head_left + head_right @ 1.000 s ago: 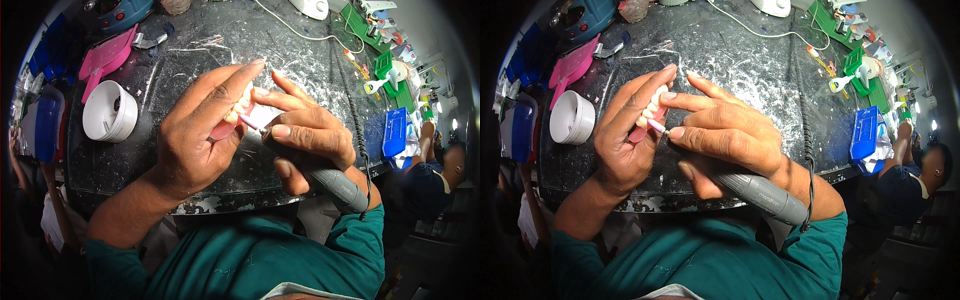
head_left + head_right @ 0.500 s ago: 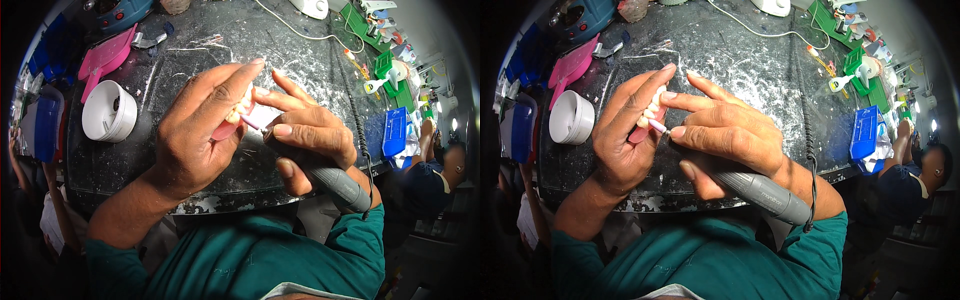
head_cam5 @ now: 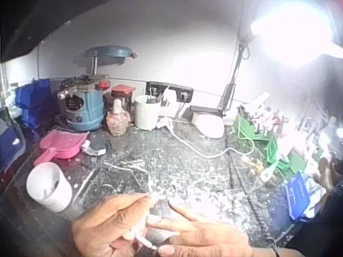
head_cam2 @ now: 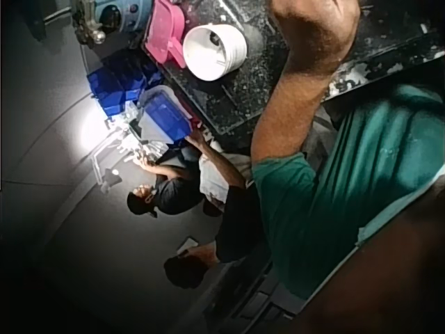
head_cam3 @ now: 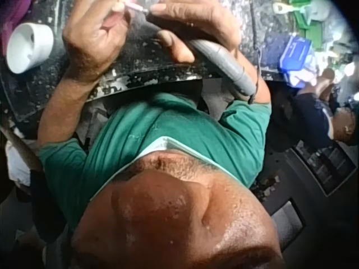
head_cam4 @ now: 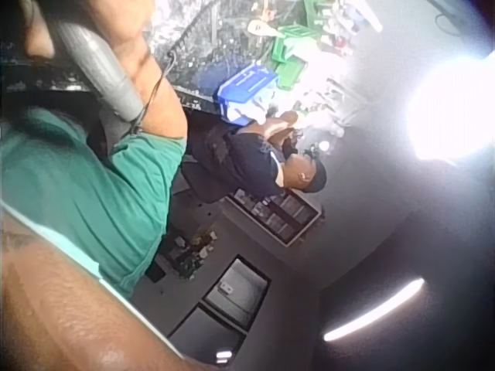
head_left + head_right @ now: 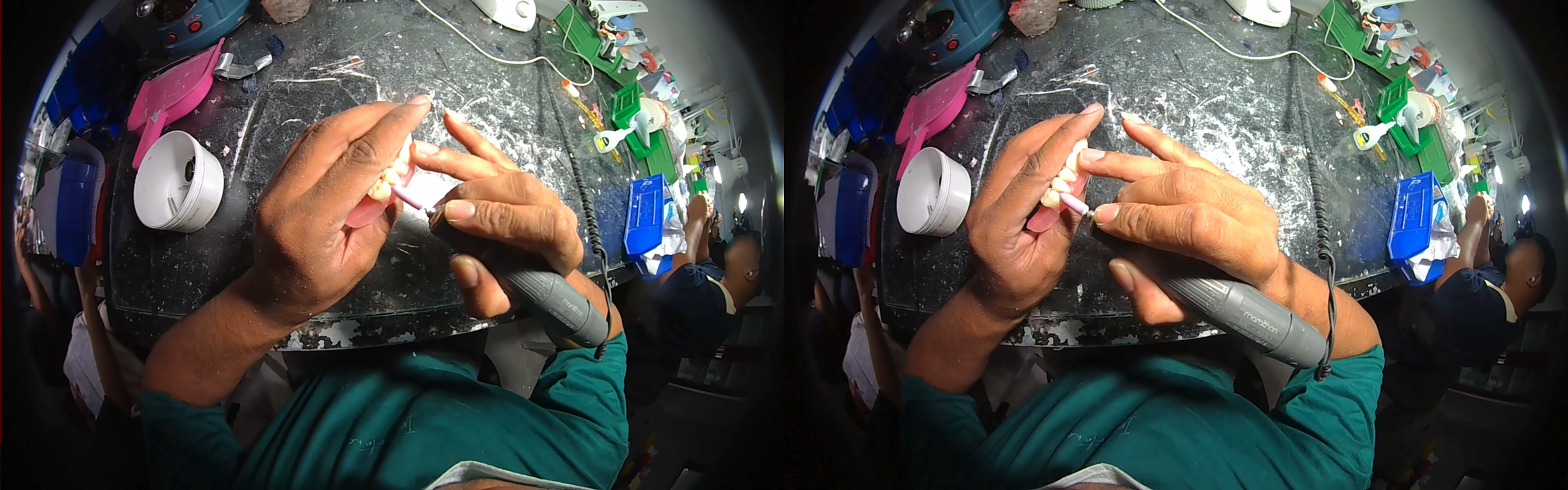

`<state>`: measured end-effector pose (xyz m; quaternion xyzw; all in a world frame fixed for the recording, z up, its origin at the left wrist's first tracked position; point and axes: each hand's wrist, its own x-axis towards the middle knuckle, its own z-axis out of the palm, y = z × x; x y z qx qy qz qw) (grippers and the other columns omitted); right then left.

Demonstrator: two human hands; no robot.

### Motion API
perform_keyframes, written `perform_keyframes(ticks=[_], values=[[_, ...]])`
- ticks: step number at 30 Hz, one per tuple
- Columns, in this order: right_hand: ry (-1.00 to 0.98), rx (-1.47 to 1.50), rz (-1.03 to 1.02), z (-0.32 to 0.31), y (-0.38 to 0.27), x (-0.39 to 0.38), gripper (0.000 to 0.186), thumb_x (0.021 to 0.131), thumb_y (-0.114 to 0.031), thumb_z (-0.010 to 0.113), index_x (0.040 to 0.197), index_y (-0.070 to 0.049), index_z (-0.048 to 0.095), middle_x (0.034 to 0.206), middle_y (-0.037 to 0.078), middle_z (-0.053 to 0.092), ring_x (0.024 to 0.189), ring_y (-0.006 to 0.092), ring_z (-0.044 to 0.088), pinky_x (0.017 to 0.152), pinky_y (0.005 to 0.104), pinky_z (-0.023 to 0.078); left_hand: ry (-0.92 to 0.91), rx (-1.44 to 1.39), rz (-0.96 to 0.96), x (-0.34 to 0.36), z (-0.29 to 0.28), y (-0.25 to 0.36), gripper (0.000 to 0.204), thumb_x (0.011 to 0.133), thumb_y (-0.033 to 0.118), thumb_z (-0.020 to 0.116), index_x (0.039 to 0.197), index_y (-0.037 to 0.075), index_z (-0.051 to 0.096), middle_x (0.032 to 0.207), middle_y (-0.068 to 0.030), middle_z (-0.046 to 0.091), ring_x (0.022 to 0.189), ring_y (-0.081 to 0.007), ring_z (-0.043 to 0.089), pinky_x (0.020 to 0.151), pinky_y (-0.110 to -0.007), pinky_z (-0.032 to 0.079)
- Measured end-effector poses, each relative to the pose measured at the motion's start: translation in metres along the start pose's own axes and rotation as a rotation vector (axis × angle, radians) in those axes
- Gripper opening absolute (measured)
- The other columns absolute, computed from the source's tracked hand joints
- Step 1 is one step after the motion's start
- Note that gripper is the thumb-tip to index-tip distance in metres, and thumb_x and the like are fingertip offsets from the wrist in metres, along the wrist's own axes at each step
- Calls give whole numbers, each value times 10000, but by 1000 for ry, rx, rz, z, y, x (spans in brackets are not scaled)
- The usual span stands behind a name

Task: The person grinds and shapes a denture using a rotary tool, scrapes between the teeth using a handheld scraper, and grinds the denture again using the rotary tool.

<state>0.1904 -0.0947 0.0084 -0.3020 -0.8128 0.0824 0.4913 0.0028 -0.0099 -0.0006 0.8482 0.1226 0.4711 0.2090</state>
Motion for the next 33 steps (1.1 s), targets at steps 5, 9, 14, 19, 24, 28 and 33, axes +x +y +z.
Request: perform_keyframes(ticks=[5, 9, 14, 19, 24, 28, 33], values=[[10, 6, -2, 1, 0, 2, 355, 906, -283, 663, 1120, -37, 524, 873, 161, 639, 1088, 460, 617, 1034, 688, 311, -8, -6, -10, 1, -1, 1, 367, 867, -45, 606, 1234, -53, 597, 1188, -199, 632, 1053, -287, 628, 900, -342, 497], [39, 18, -4, 2, 2, -1, 338, 907, -279, 657, 1112, -39, 539, 856, 148, 638, 1093, 456, 616, 1041, 684, 306, -7, -2, -12, 1, 0, 1, 367, 871, -36, 606, 1238, -51, 596, 1185, -204, 631, 1052, -284, 630, 898, -340, 499], [4, 58, 21, -1, -1, 1, 331, 904, -279, 657, 1119, -48, 559, 853, 143, 647, 1101, 460, 610, 1050, 683, 291, 6, -66, -88, -1, 1, 5, 359, 885, -6, 609, 1242, -50, 594, 1176, -205, 636, 1047, -273, 635, 897, -341, 500], [19, 27, 25, 1, 1, -2, 345, 894, -297, 668, 1114, -52, 567, 862, 147, 651, 1112, 469, 601, 1056, 688, 274, 3, -85, -95, -1, 1, 5, 344, 919, 55, 598, 1246, -51, 590, 1170, -204, 639, 1041, -271, 639, 898, -337, 500], [19, 42, 11, 2, 2, -1, 334, 900, -271, 659, 1122, -43, 556, 878, 156, 646, 1111, 466, 603, 1047, 693, 281, -1, -72, -103, -1, 1, 5, 344, 912, 39, 597, 1244, -50, 592, 1170, -205, 639, 1045, -276, 638, 899, -339, 499], [-44, 22, -3, -4, 1, 3, 337, 904, -246, 653, 1137, -39, 523, 870, 167, 641, 1103, 461, 609, 1044, 694, 284, -6, -42, -81, 0, 0, 4, 356, 885, -9, 600, 1239, -49, 596, 1169, -203, 640, 1053, -288, 634, 904, -343, 498], [-17, 7, -3, -2, 1, 1, 350, 904, -253, 657, 1140, -41, 512, 866, 165, 640, 1100, 458, 611, 1047, 695, 278, -1, -7, -32, 1, 0, 2, 371, 864, -42, 603, 1235, -50, 599, 1180, -200, 636, 1060, -293, 630, 908, -345, 496]])
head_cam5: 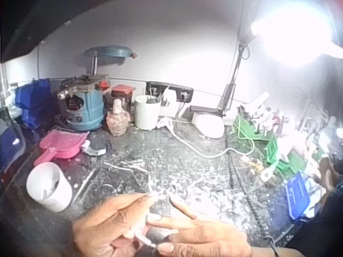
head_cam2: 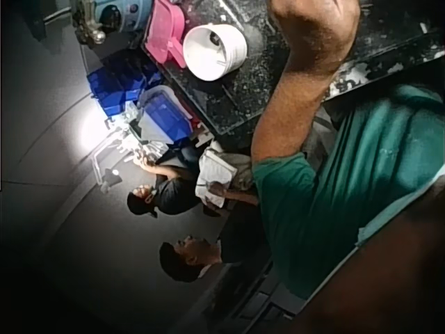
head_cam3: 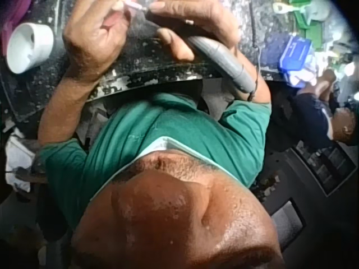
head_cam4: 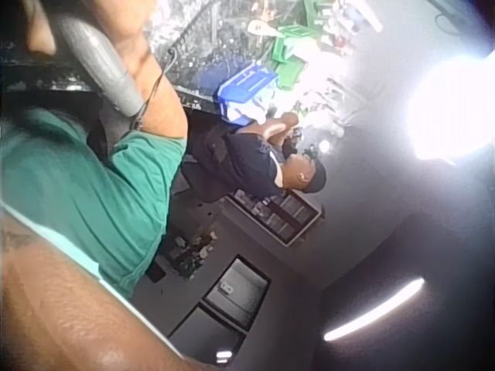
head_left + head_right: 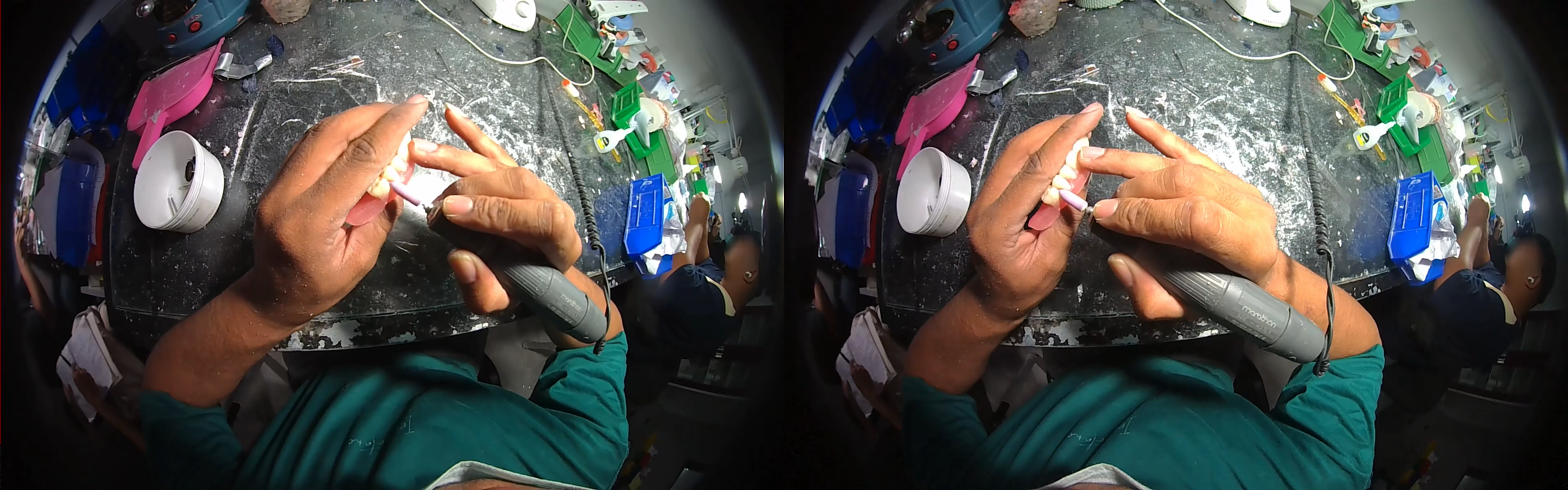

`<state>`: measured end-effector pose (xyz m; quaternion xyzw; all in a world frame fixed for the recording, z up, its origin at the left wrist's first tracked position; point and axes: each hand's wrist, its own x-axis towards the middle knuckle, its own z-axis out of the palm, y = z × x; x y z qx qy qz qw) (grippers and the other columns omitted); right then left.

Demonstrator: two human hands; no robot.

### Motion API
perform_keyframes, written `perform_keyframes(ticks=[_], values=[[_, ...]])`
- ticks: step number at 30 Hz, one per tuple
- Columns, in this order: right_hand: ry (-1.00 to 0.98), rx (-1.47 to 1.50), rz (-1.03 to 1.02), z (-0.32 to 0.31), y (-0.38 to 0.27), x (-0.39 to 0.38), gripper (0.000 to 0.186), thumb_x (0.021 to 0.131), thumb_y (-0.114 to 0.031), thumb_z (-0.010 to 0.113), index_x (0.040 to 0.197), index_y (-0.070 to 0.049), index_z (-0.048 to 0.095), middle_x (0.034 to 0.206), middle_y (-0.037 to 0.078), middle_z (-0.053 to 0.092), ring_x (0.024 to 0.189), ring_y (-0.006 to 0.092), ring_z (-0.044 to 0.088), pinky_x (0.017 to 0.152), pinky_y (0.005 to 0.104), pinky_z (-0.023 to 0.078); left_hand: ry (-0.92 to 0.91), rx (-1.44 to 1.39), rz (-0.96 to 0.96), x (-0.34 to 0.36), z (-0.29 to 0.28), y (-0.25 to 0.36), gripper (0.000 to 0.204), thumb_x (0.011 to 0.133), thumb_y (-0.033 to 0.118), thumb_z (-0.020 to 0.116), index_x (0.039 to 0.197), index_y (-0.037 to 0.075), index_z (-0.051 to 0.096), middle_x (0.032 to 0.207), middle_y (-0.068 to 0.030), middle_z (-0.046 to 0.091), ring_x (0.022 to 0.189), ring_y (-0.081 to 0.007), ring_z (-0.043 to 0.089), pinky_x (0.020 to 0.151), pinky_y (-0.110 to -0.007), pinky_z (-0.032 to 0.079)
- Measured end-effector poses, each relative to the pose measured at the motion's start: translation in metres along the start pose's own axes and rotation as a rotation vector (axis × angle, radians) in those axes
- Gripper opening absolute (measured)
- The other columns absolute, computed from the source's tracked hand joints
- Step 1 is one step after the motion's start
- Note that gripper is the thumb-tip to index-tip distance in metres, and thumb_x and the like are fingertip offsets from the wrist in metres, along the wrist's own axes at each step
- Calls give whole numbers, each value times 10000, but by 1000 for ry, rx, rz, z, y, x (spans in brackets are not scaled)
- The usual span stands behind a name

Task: The person grinds and shapes a denture using a rotary tool, scrapes between the teeth using a handheld scraper, and grinds the denture again using the rotary tool.

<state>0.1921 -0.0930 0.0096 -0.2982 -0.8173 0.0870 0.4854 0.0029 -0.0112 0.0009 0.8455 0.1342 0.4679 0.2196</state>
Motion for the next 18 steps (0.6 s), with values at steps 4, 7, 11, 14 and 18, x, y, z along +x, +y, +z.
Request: perform_keyframes(ticks=[4, 7, 11, 14, 18], values=[[21, 15, 0, 2, 2, -1, 350, 904, -266, 660, 1134, -44, 515, 864, 155, 635, 1103, 460, 609, 1053, 695, 269, -5, 6, -9, -1, 0, 0, 386, 854, -52, 606, 1240, -50, 596, 1188, -200, 632, 1059, -290, 630, 908, -343, 496], [-54, 5, 1, -3, -1, 2, 363, 906, -278, 661, 1143, -50, 507, 862, 149, 630, 1107, 463, 605, 1054, 694, 269, -8, -42, -69, -2, 0, 3, 381, 866, -20, 612, 1246, -50, 592, 1179, -200, 633, 1050, -281, 633, 903, -341, 498], [13, 32, 6, 1, 1, 0, 356, 898, -278, 670, 1135, -50, 533, 864, 149, 626, 1112, 470, 600, 1057, 693, 266, -21, -62, -101, -2, -1, 5, 374, 885, 22, 614, 1253, -44, 590, 1169, -200, 635, 1039, -272, 637, 897, -338, 500], [-31, 24, 9, 0, 0, 0, 358, 897, -280, 670, 1134, -47, 538, 871, 152, 625, 1110, 472, 600, 1057, 693, 268, -19, -65, -116, -1, 0, 5, 372, 899, 56, 614, 1259, -37, 590, 1165, -201, 635, 1027, -266, 640, 888, -334, 503], [20, 33, 4, 3, 2, -1, 351, 898, -268, 667, 1132, -39, 540, 874, 148, 625, 1108, 468, 603, 1058, 693, 266, -19, -50, -101, -2, 0, 4, 374, 888, 28, 619, 1256, -33, 594, 1167, -197, 637, 1021, -264, 640, 882, -328, 504]])
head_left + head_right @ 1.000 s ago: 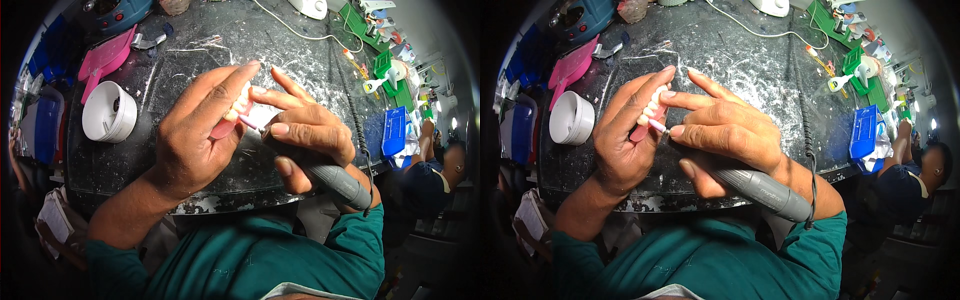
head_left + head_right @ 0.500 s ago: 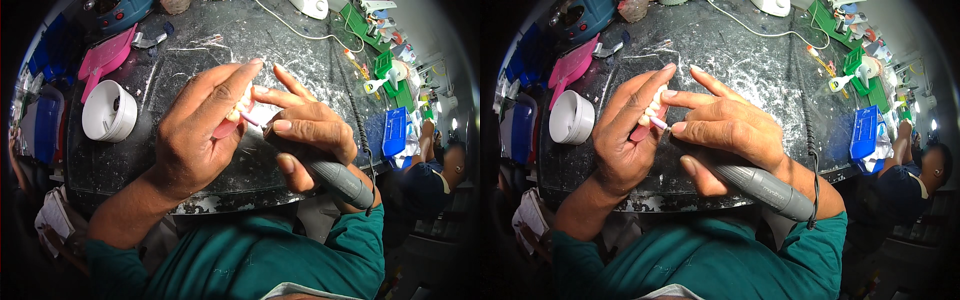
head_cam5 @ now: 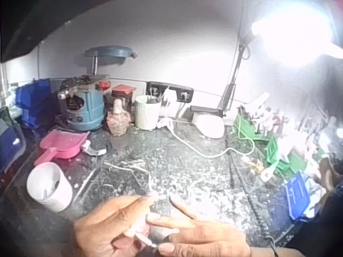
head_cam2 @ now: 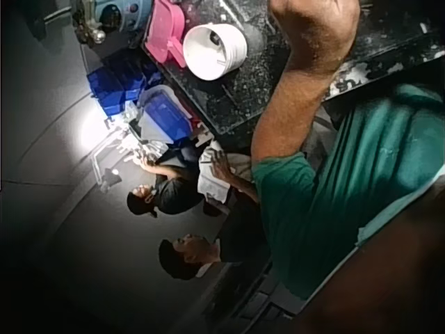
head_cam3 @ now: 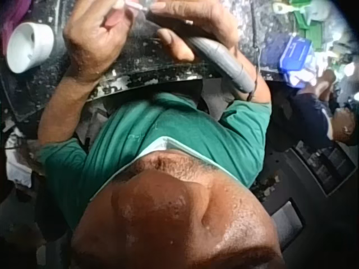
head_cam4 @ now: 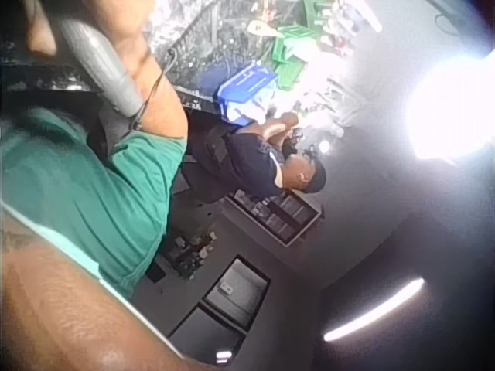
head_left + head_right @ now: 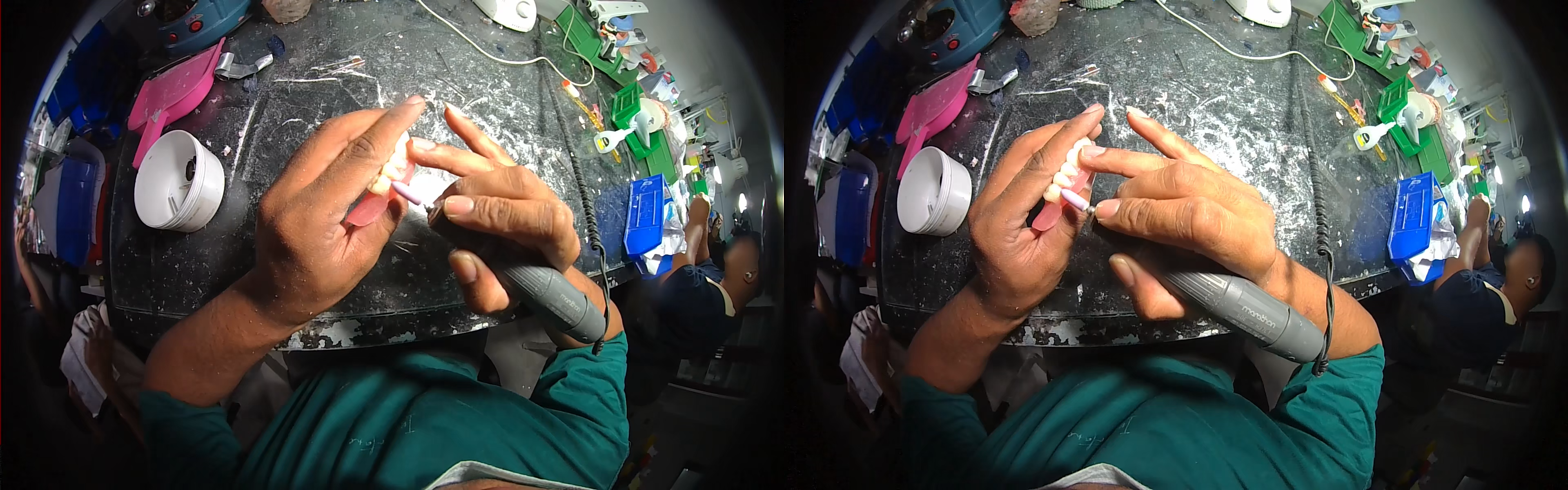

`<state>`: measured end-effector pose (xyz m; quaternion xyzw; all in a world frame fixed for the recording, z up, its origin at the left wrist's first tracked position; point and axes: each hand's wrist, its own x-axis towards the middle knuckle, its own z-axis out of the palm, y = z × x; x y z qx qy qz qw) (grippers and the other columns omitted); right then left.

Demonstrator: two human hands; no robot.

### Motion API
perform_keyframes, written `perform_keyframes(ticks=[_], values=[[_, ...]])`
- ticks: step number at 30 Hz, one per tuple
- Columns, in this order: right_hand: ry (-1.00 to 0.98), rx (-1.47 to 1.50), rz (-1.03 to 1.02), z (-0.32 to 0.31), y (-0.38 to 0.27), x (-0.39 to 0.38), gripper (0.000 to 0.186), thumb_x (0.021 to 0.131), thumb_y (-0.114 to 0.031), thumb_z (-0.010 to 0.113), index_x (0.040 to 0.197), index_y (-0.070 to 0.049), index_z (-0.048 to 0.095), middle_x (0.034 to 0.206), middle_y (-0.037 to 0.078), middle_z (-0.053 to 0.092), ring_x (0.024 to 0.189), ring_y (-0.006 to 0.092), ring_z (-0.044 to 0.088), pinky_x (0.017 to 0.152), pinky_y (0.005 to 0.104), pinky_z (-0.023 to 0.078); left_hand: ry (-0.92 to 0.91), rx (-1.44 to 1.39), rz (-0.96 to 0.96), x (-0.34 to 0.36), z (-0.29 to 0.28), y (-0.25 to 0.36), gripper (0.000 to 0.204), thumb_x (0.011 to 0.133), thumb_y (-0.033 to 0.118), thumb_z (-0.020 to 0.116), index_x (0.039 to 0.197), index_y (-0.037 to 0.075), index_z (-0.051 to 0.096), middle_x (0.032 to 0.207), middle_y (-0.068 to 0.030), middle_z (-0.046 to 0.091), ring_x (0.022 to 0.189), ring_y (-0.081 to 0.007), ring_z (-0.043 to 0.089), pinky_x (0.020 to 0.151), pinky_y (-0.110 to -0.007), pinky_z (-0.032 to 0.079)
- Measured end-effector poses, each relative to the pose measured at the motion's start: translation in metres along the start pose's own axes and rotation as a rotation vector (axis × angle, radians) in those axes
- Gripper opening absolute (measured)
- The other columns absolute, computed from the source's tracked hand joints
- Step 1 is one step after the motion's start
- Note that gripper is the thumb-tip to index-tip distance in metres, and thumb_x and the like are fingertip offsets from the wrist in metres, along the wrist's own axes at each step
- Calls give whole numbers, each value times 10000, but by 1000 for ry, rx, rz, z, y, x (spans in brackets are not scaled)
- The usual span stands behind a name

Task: The person grinds and shapes a denture using a rotary tool, scrapes between the teeth using a handheld scraper, and grinds the denture again using the rotary tool.

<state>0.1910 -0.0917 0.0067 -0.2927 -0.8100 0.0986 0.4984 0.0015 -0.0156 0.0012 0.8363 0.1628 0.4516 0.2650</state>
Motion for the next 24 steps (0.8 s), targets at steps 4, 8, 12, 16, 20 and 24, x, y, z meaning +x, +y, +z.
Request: perform_keyframes(ticks=[4, 8, 12, 16, 20, 24], values=[[61, 11, -9, 4, 1, -2, 341, 890, -252, 670, 1121, -29, 554, 865, 146, 628, 1105, 461, 608, 1056, 699, 260, 12, 16, 50, 1, 1, -2, 376, 873, -15, 614, 1249, -33, 600, 1169, -195, 638, 1024, -265, 638, 880, -328, 505], [5, -4, 2, 0, 1, 0, 340, 889, -246, 668, 1125, -32, 551, 858, 149, 635, 1101, 457, 611, 1058, 704, 248, 19, 40, 76, 2, 1, -5, 381, 865, -35, 610, 1246, -32, 602, 1170, -195, 637, 1029, -263, 636, 879, -329, 506], [-1, 4, 16, 0, 1, 0, 329, 885, -242, 669, 1115, -35, 559, 860, 153, 644, 1100, 451, 614, 1068, 709, 218, 27, 52, 89, 2, 1, -4, 387, 856, -51, 612, 1242, -29, 606, 1169, -195, 637, 1032, -264, 634, 881, -330, 505], [8, 25, 35, -1, -1, 1, 309, 890, -248, 662, 1099, -38, 572, 855, 147, 636, 1103, 446, 614, 1068, 718, 203, 37, 50, 85, 2, 2, -4, 374, 862, -47, 608, 1236, -28, 609, 1159, -196, 640, 1034, -265, 634, 888, -331, 500], [-7, -9, -4, -2, 0, 1, 313, 904, -259, 649, 1108, -42, 551, 854, 144, 624, 1092, 442, 620, 1067, 720, 208, -10, -23, 44, 2, 3, -5, 360, 896, -14, 587, 1256, -33, 587, 1211, -197, 618, 1092, -264, 615, 935, -335, 482], [34, -29, -22, -1, 1, 0, 355, 912, -269, 657, 1127, -38, 495, 882, 156, 613, 1090, 436, 619, 1046, 708, 276, 16, -499, -176, -5, 11, -5, 384, 911, -51, 541, 1292, -13, 556, 1237, -157, 609, 1121, -195, 597, 939, -300, 486]])
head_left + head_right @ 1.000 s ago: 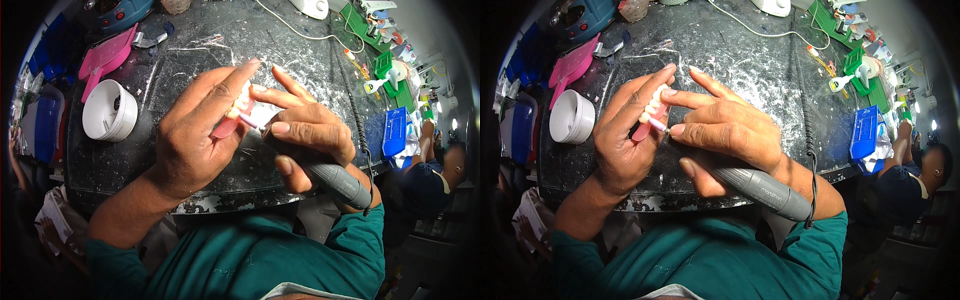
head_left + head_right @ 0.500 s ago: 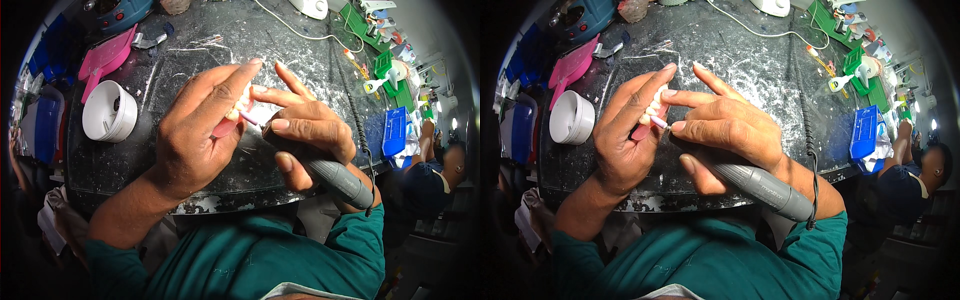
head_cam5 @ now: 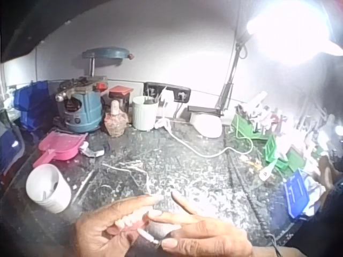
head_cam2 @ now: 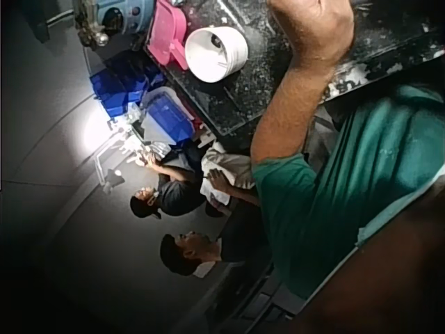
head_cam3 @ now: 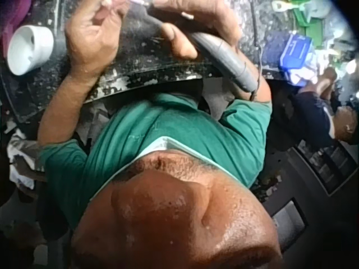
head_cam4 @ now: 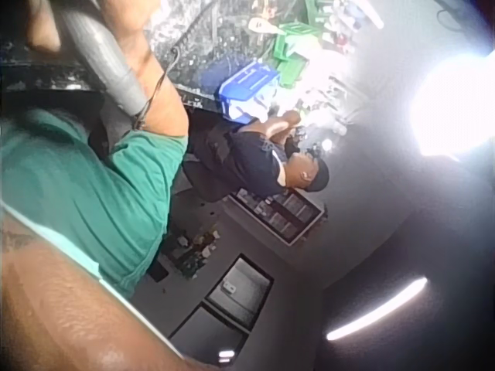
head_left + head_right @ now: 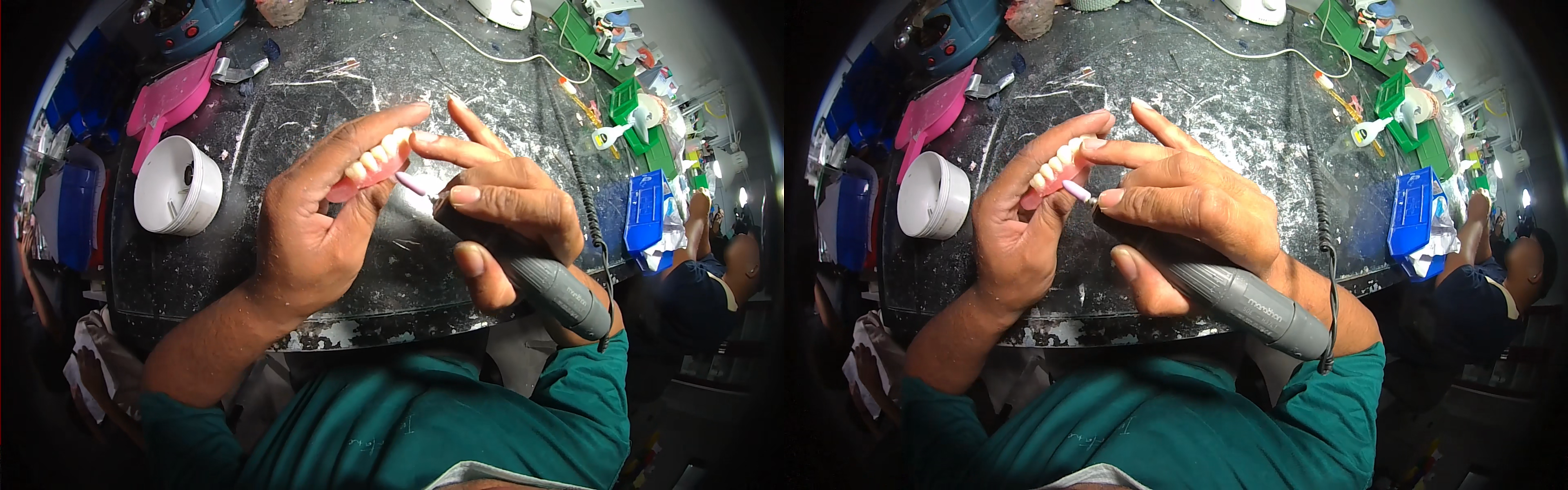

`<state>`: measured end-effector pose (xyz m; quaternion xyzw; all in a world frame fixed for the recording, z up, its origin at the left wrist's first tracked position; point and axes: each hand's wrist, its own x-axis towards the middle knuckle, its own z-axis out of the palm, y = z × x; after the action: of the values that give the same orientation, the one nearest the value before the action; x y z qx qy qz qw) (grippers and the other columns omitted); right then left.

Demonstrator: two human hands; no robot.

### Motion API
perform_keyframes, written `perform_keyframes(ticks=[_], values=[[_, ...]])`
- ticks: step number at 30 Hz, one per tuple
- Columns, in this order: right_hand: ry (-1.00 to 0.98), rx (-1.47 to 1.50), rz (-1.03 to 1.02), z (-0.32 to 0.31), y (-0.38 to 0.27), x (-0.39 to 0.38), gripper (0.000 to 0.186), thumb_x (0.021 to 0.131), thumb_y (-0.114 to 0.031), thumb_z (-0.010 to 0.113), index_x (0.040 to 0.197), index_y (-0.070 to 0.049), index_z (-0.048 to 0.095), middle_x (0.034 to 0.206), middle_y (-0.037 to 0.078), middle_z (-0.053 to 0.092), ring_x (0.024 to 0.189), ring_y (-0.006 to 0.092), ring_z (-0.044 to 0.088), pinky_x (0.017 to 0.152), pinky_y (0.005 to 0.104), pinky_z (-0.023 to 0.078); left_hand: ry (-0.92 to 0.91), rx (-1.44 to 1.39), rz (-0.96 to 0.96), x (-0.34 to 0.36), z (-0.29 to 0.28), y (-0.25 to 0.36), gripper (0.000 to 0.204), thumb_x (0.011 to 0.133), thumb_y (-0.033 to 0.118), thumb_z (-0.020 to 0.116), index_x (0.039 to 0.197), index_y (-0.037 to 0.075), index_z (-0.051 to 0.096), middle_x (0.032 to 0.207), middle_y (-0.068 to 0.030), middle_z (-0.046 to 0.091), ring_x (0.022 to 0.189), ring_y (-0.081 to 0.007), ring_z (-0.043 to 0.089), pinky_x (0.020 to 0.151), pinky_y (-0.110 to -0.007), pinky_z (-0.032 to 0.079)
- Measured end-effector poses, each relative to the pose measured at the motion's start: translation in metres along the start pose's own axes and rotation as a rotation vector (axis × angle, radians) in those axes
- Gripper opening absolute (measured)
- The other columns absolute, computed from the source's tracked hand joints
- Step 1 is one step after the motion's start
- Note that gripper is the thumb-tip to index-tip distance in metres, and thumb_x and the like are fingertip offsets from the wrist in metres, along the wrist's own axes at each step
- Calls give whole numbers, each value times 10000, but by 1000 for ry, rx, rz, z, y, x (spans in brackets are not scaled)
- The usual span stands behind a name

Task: The person grinds and shapes a denture using a rotary tool, scrapes between the teeth using a handheld scraper, and grinds the denture again using the rotary tool.

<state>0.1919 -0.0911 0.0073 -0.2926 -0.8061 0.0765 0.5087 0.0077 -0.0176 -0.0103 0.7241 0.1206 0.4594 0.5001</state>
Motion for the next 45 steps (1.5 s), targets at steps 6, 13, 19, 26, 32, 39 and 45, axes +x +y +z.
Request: perform_keyframes(ticks=[6, 13, 19, 26, 32, 39, 45], values=[[27, -15, -9, 1, 0, -2, 385, 908, -256, 667, 1133, 0, 489, 952, 197, 594, 1091, 456, 610, 1032, 696, 312, -44, -104, 23, 0, -3, -3, 384, 978, 92, 530, 1334, -47, 488, 1343, -197, 542, 1232, -233, 533, 1029, -330, 424], [12, -43, -1, 0, -4, 0, 365, 901, -232, 675, 1131, -5, 505, 961, 200, 595, 1095, 458, 609, 1037, 687, 315, -84, 72, 93, 2, -9, -2, 445, 976, 163, 552, 1344, -73, 472, 1356, -237, 516, 1266, -281, 507, 1067, -369, 393], [13, -32, -9, 1, -2, 1, 356, 900, -223, 673, 1134, -16, 503, 968, 201, 610, 1095, 450, 614, 1036, 693, 309, -100, 253, 224, 6, -13, -3, 403, 966, 130, 556, 1311, -74, 512, 1327, -235, 544, 1272, -301, 507, 1080, -393, 386], [10, -33, -11, 1, -3, 1, 351, 899, -219, 668, 1129, -17, 497, 979, 198, 621, 1088, 448, 619, 1041, 698, 296, -101, 337, 287, 7, -14, -4, 374, 957, 114, 561, 1279, -74, 539, 1291, -219, 580, 1264, -314, 519, 1098, -428, 358], [4, -29, -22, -1, -1, 1, 360, 897, -229, 672, 1130, -19, 496, 941, 216, 634, 1085, 448, 622, 1038, 701, 290, -92, 366, 317, 8, -15, -3, 353, 945, 95, 565, 1261, -60, 559, 1275, -218, 592, 1249, -326, 534, 1104, -450, 344], [-18, -25, -31, -3, 0, 2, 365, 901, -237, 669, 1134, -18, 492, 885, 209, 642, 1082, 445, 623, 1033, 704, 288, -94, 396, 333, 8, -16, -2, 336, 943, 79, 553, 1249, -56, 570, 1264, -216, 599, 1238, -335, 544, 1103, -480, 338], [-18, -36, -19, -2, -1, 2, 359, 908, -243, 663, 1132, -18, 494, 879, 204, 641, 1083, 442, 624, 1035, 700, 290, -95, 400, 338, 10, -15, -1, 334, 942, 81, 555, 1245, -59, 574, 1258, -218, 602, 1236, -337, 546, 1102, -489, 335]])
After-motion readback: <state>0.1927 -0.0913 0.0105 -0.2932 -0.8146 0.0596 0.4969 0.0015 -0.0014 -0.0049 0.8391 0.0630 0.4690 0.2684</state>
